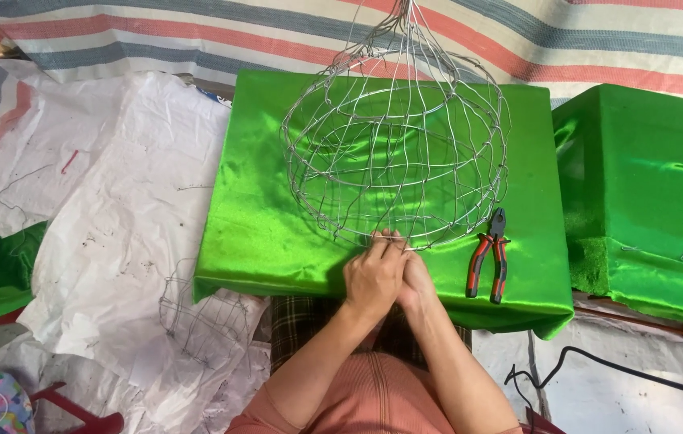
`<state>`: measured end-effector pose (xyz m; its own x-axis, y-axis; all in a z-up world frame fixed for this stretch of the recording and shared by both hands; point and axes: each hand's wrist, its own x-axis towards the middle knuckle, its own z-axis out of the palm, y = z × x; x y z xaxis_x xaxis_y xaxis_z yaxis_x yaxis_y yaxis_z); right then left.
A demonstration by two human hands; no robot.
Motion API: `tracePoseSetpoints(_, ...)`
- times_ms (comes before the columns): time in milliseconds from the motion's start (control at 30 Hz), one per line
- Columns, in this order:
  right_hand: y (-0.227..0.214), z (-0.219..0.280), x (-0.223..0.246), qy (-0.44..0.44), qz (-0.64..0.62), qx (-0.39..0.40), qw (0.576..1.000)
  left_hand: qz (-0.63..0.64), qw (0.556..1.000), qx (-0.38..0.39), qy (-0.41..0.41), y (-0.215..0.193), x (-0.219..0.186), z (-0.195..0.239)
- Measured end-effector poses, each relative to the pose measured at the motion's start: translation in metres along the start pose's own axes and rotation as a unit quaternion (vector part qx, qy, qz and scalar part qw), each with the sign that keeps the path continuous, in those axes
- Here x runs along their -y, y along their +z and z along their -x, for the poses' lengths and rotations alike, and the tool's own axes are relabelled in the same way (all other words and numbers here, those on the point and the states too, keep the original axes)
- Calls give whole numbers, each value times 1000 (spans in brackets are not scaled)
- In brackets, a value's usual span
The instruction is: Manually shaping and adjusting a wire mesh structure to form a base using hands and pliers.
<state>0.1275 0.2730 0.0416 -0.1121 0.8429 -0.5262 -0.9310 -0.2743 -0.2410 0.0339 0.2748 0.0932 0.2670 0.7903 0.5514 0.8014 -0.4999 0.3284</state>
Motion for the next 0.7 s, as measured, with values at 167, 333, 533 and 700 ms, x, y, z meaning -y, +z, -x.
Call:
tracePoseSetpoints(167,-1,1,-5,-6,7,-4,1000,26,1000,8,-10,-9,-1,0)
tracePoseSetpoints(333,-1,3,-9,-14,16,-6,1000,24,1000,10,-2,-7,1,2)
tracePoseSetpoints(533,9,-4,-7,-26,24,-6,999,3,1000,7,13,10,4,9)
tracePoseSetpoints(700,10,-6,-4,-35,28,-7,999,-8,1000,4,8,13,11,13)
